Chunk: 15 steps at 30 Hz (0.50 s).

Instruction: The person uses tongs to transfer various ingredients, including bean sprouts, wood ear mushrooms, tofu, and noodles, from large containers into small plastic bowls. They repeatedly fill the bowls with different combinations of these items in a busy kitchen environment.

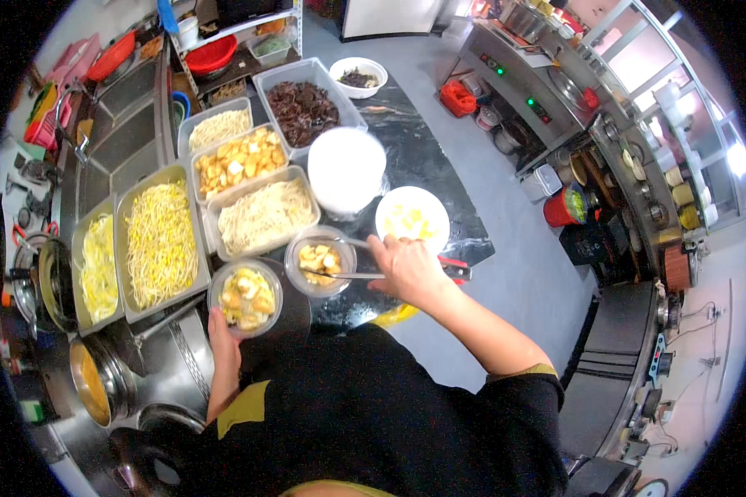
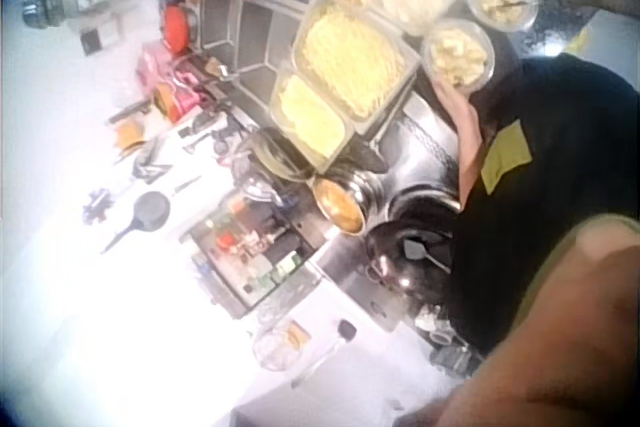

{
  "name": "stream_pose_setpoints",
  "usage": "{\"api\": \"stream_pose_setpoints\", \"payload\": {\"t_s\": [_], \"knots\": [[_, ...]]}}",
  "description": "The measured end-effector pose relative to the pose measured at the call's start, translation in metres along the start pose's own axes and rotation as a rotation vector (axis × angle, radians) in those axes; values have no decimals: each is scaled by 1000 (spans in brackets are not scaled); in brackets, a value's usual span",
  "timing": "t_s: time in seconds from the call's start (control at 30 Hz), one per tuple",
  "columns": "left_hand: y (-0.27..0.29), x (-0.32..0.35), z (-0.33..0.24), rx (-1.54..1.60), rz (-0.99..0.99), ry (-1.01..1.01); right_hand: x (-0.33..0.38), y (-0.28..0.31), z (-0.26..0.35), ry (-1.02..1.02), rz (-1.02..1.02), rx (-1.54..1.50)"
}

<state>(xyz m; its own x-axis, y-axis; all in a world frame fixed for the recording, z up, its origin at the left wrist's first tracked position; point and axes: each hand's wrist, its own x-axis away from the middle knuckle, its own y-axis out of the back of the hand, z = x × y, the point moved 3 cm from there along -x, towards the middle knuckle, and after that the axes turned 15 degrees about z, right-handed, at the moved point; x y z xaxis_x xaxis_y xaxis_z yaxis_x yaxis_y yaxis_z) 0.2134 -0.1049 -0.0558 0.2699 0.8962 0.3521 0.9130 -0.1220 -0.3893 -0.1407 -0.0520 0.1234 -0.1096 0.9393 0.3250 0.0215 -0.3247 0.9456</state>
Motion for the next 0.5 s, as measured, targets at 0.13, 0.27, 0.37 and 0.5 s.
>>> {"api": "stream_pose_setpoints", "payload": {"t_s": [0.13, 0.27, 0.37, 0.5], "knots": [[9, -7, 0, -33, -7, 38, 5, -10, -30, 136, 171, -110], [10, 1, 1, -45, -88, 42, -10, 48, -101, 60, -33, -375], [19, 5, -2, -127, -98, 44, -62, 70, -187, -76, -139, -244], [28, 10, 5, -240, -213, -16, -205, 77, -297, -290, 16, -152]]}}
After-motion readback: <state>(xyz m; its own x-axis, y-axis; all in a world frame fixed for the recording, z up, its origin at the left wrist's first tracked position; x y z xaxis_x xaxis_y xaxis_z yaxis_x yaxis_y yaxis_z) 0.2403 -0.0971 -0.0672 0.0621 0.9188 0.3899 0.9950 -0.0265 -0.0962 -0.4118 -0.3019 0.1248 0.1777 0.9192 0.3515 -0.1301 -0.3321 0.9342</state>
